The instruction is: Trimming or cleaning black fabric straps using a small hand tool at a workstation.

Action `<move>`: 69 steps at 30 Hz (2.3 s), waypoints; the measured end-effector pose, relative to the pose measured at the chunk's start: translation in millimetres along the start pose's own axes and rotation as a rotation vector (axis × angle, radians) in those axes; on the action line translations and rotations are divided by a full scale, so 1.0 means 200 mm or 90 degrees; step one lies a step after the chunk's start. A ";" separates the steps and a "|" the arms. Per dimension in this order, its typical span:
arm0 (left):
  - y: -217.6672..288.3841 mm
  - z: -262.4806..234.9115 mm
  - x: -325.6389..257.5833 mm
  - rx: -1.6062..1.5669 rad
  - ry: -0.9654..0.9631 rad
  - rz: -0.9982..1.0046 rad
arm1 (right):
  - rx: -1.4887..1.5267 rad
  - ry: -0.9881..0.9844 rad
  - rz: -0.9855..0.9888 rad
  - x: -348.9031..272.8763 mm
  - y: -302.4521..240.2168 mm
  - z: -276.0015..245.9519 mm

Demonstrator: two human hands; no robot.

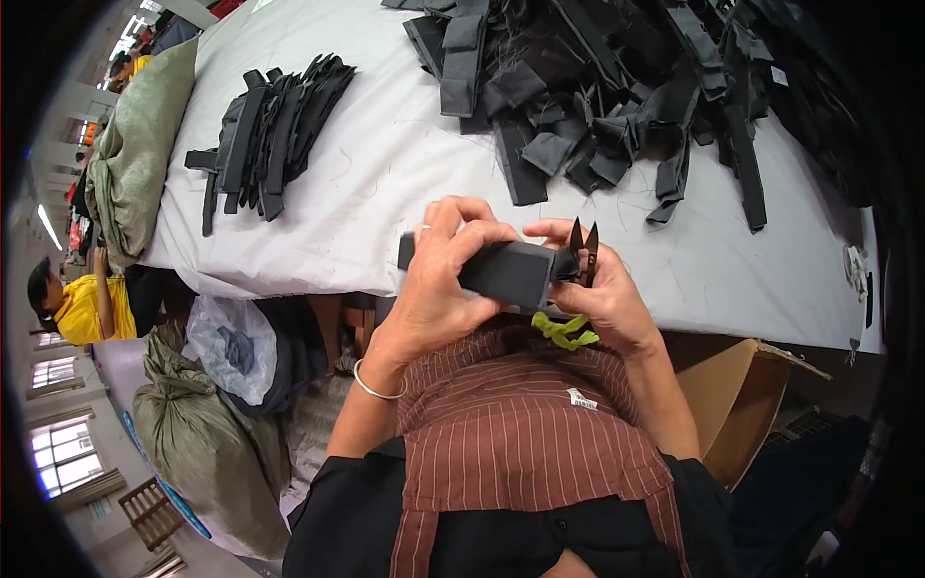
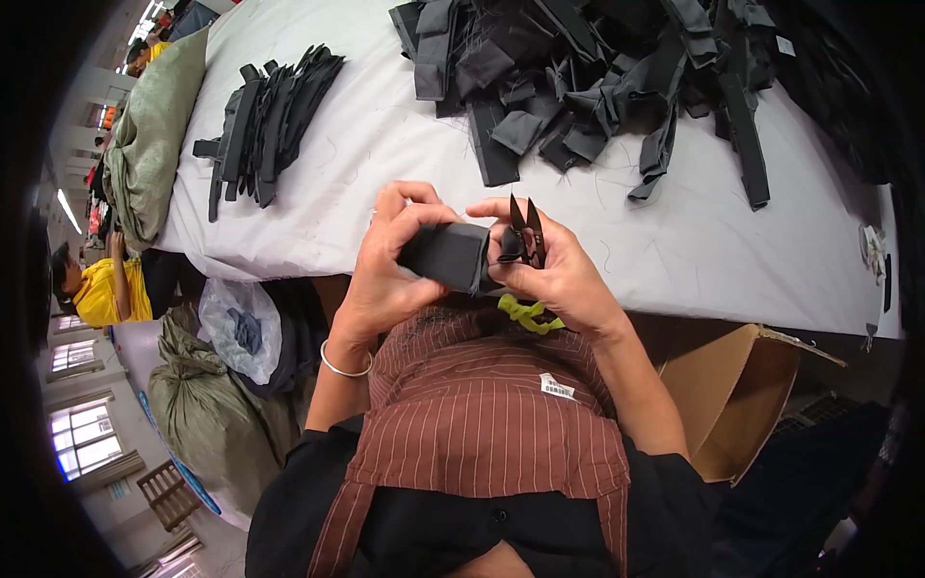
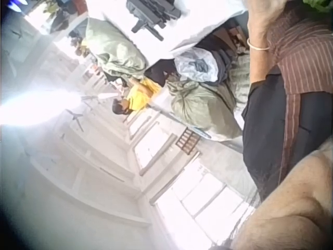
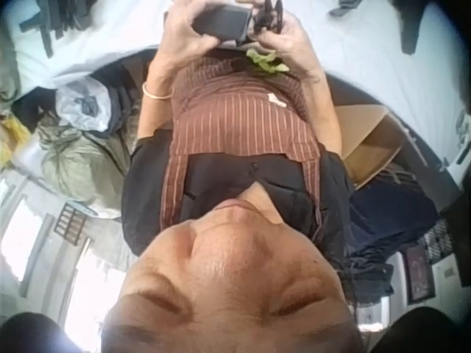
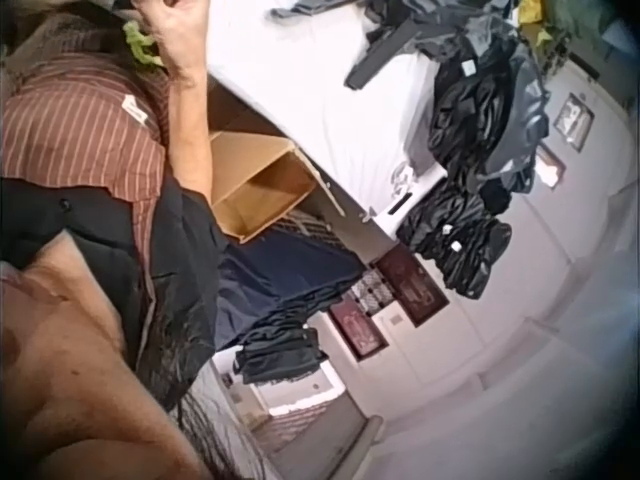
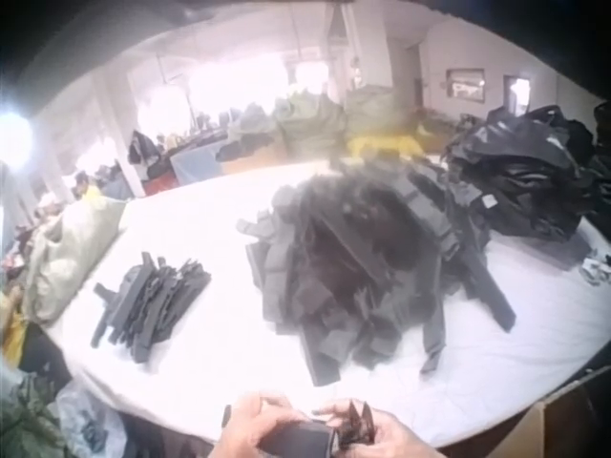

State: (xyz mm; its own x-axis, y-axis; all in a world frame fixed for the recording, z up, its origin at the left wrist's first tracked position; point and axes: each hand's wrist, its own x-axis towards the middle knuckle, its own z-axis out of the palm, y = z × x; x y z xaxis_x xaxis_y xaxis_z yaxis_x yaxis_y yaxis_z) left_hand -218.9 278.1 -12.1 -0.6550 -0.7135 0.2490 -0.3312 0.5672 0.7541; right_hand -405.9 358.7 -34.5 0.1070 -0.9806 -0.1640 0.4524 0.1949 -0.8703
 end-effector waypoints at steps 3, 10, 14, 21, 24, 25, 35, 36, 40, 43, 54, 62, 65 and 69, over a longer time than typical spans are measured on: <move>-0.04 0.05 -0.01 0.043 0.138 0.009 | -0.105 0.029 -0.044 0.00 0.03 0.02; -0.23 0.23 -0.16 -0.362 0.194 -0.325 | -0.506 -0.037 -0.309 -0.04 0.21 0.04; -0.22 0.20 -0.14 -0.689 0.115 -0.460 | -0.546 -0.112 -0.281 -0.06 0.25 0.03; -0.31 0.12 -0.10 -0.679 -0.025 -0.418 | -0.680 -0.198 -0.272 -0.07 0.25 0.05; -0.27 0.09 -0.04 -0.787 0.024 -0.411 | -0.711 -0.209 -0.286 -0.08 0.28 0.03; -0.25 0.08 -0.02 -0.829 0.069 -0.401 | -0.726 -0.204 -0.297 -0.08 0.30 0.02; -0.22 0.10 -0.03 -0.715 0.136 -0.440 | -0.833 -0.080 -0.252 -0.07 0.23 -0.03; -0.23 0.10 -0.05 -0.715 0.137 -0.443 | -0.776 -0.079 -0.205 -0.07 0.19 -0.04; -0.18 0.10 -0.07 -0.787 0.166 -0.393 | -0.533 -0.035 -0.120 -0.10 0.11 -0.09; -0.14 0.11 -0.09 -0.766 0.230 -0.328 | -0.361 0.068 -0.115 -0.11 0.06 -0.06; -0.07 0.19 -0.09 -0.637 0.293 -0.174 | -0.607 0.281 -0.224 -0.06 0.10 0.04; -0.08 0.22 -0.10 -0.633 0.275 -0.178 | -0.753 0.352 -0.272 -0.04 0.09 0.05; -0.08 0.22 -0.09 -0.654 0.285 -0.167 | -0.776 0.358 -0.260 -0.05 0.09 0.06; -0.08 0.23 -0.10 -0.645 0.280 -0.168 | -0.783 0.365 -0.256 -0.05 0.08 0.07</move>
State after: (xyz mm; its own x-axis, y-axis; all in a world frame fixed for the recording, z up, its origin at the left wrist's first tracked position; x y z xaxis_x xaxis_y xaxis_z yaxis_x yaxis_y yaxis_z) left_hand -231.6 301.5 -56.9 -0.2846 -0.9573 0.0512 0.4093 -0.0730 0.9095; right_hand -387.0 371.9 -40.8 -0.3463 -0.8940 0.2843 -0.7151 0.0555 -0.6968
